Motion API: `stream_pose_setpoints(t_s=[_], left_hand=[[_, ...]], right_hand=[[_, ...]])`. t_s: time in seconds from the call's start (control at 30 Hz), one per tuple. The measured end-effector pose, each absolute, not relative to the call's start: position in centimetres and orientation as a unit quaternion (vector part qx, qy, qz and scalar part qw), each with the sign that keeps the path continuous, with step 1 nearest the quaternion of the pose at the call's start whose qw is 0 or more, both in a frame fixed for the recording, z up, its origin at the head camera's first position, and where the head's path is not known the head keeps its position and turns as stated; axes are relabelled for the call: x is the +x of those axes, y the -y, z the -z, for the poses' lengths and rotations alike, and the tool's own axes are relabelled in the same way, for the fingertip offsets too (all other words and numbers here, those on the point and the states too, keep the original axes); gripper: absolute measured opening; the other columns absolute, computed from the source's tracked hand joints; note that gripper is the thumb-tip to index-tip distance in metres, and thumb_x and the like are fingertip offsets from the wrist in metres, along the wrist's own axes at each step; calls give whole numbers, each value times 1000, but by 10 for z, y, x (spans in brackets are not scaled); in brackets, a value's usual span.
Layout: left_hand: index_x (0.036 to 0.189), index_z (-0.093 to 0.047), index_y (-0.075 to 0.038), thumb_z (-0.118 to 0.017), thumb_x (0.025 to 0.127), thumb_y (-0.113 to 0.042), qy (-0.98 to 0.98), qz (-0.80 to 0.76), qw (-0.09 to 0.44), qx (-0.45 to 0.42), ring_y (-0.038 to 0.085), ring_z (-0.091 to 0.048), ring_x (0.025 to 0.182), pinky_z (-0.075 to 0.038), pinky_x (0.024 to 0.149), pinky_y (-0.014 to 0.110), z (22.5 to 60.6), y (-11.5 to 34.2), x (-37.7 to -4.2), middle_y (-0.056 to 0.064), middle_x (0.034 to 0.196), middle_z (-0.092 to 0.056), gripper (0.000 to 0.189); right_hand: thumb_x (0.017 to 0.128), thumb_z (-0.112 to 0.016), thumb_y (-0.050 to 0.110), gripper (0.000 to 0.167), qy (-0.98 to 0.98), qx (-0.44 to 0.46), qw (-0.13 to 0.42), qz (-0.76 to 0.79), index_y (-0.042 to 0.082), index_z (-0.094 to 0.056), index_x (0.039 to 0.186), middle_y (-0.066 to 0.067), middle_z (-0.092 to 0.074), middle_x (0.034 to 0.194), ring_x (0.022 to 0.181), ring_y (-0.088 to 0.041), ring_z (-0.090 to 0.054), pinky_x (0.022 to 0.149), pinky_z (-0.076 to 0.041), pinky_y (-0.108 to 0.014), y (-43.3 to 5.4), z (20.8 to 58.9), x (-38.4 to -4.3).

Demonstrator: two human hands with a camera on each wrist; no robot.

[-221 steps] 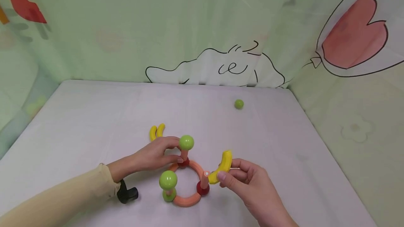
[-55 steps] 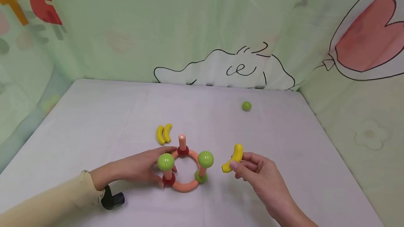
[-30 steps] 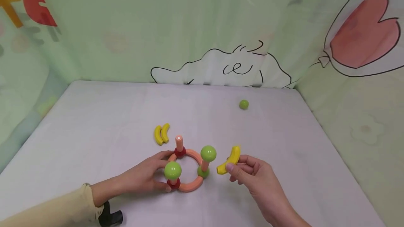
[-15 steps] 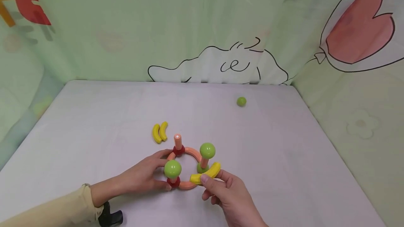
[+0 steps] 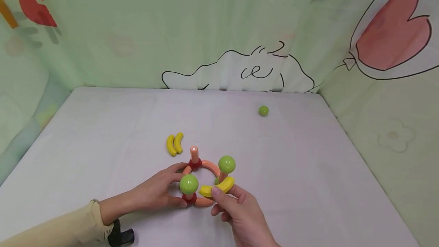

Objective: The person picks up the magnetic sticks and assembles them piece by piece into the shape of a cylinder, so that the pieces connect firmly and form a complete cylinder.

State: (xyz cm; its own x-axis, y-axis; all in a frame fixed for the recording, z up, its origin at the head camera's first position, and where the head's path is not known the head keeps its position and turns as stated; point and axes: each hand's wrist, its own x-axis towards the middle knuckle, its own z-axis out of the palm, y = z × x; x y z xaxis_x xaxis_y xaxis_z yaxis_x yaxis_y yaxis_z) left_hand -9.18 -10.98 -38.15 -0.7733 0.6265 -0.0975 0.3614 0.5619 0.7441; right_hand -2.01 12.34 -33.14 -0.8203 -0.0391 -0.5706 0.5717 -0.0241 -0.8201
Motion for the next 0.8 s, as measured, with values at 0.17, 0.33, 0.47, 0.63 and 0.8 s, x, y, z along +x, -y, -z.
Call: stream_pose_setpoints(t_s=[0.17, 0.33, 0.47, 0.63, 0.8], left_hand=[[96, -72, -18, -89, 78, -19, -863, -378, 186, 279, 39, -46, 140, -40, 114, 61, 380, 110, -91, 19, 152, -48, 24], [95, -72, -17, -89, 78, -17, -864, -377, 188, 276, 40, -46, 140, -40, 114, 61, 379, 109, -91, 19, 151, -48, 24], [96, -72, -16, -89, 77, -15, -866, -374, 186, 274, 41, -46, 141, -40, 114, 62, 379, 109, -91, 20, 151, -48, 25], [98, -73, -16, -90, 77, -17, -869, -369, 187, 272, 41, -46, 141, -40, 114, 61, 379, 108, -92, 20, 151, -48, 27], [100, -73, -15, -90, 77, -18, -869, -368, 193, 268, 41, -46, 141, -40, 114, 62, 378, 108, -92, 20, 151, -48, 28]], right_hand=[[103, -63, 31, 30, -654, 171, 233, 699, 7, -67, 120, 6, -69, 85, 75, -12, -57, 71, -44, -24, -126, 333, -20], [102, -64, 33, 29, -656, 167, 239, 696, 10, -66, 119, 6, -68, 83, 75, -13, -56, 71, -43, -24, -125, 333, -20], [102, -64, 32, 32, -665, 154, 240, 690, 9, -63, 123, 6, -67, 80, 74, -14, -54, 70, -41, -24, -124, 331, -20], [101, -65, 34, 39, -679, 161, 236, 677, 4, -60, 125, 3, -66, 79, 75, -17, -52, 69, -40, -26, -121, 329, -24], [102, -64, 33, 32, -676, 151, 240, 680, 5, -63, 116, 4, -68, 79, 76, -15, -55, 71, -41, -25, -122, 327, -26]])
